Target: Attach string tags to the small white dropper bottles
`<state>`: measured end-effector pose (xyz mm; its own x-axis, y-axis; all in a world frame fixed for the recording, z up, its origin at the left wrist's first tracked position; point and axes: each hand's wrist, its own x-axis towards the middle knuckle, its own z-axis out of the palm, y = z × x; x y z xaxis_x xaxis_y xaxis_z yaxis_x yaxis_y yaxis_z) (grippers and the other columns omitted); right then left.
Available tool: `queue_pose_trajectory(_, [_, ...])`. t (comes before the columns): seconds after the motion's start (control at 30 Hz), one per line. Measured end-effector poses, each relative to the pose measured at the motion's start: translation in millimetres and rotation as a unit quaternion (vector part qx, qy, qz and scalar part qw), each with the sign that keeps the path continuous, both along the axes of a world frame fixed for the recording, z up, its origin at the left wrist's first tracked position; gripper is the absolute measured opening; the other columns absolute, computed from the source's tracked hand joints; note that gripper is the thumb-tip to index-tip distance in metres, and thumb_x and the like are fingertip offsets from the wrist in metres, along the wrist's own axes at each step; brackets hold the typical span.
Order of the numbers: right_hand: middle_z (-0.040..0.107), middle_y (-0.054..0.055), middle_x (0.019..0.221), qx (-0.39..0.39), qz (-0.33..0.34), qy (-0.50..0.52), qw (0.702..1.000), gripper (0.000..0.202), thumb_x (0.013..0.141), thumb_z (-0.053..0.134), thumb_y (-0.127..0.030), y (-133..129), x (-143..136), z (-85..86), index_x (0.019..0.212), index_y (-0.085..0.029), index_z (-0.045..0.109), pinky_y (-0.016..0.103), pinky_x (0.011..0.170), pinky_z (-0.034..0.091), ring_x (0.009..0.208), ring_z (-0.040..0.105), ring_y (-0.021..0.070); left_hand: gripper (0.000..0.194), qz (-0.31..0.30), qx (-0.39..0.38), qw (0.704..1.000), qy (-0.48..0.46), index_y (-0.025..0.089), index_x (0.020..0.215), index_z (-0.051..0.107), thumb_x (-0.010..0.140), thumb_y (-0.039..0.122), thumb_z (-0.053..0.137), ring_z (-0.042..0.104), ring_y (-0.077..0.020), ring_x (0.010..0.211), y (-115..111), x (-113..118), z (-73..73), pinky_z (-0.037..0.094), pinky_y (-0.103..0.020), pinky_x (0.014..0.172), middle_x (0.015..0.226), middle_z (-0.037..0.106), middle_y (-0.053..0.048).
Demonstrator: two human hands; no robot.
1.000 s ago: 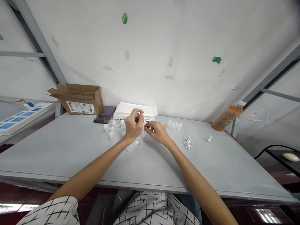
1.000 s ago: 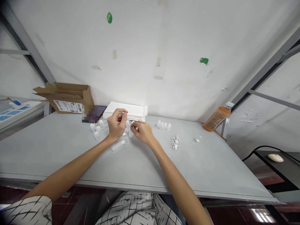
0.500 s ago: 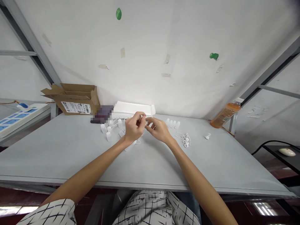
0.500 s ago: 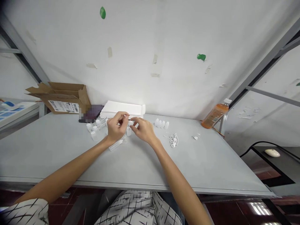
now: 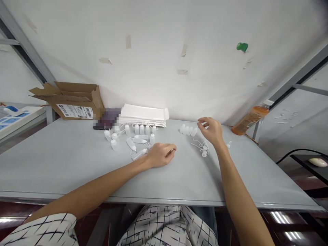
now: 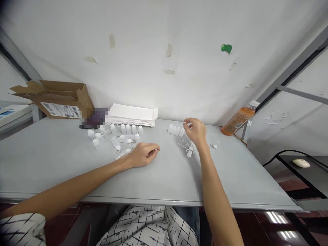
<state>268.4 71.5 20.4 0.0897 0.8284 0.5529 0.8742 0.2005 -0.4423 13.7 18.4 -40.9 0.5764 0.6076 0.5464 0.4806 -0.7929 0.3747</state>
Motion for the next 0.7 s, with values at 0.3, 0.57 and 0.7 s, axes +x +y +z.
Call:
queue_pose_trajectory(0.3, [0.075, 0.003, 0.099, -0.138, 0.027, 0.013, 0.990, 0.019, 0.079, 0.064, -0.027, 1, 17, -3.3, 0.094, -0.021, 0.072, 0.034, 0.074, 0.047, 0.074, 0.068, 0.0187, 0.020, 0.001, -0.050, 0.997, 0.059, 0.020, 0.088, 0.066, 0.089, 0.017, 0.047, 0.058, -0.0126, 0.060, 4, -1, -0.4, 0.036, -0.026, 0.057, 0.074, 0.070, 0.000])
queue_pose_trajectory(0.57, [0.075, 0.004, 0.093, -0.163, 0.039, 0.015, 0.986, 0.012, 0.079, 0.062, -0.026, 1, 15, -5.6, 0.085, -0.019, 0.070, 0.031, 0.069, 0.044, 0.069, 0.068, 0.0175, 0.022, -0.009, -0.036, 0.996, 0.082, 0.019, 0.090, 0.067, 0.091, 0.018, 0.044, 0.060, -0.0129, 0.064, 3, 0, -2.2, 0.036, -0.027, 0.058, 0.081, 0.072, 0.000])
queue_pose_trajectory(0.7, [0.075, 0.002, 0.088, -0.152, 0.023, 0.002, 0.988, 0.008, 0.077, 0.063, -0.027, 2, 15, -7.0, 0.080, -0.021, 0.068, 0.031, 0.069, 0.043, 0.070, 0.069, 0.0185, 0.022, -0.010, -0.036, 0.995, 0.089, 0.019, 0.090, 0.066, 0.091, 0.018, 0.045, 0.060, -0.0128, 0.065, 2, -1, -0.7, 0.035, -0.026, 0.057, 0.082, 0.073, -0.001])
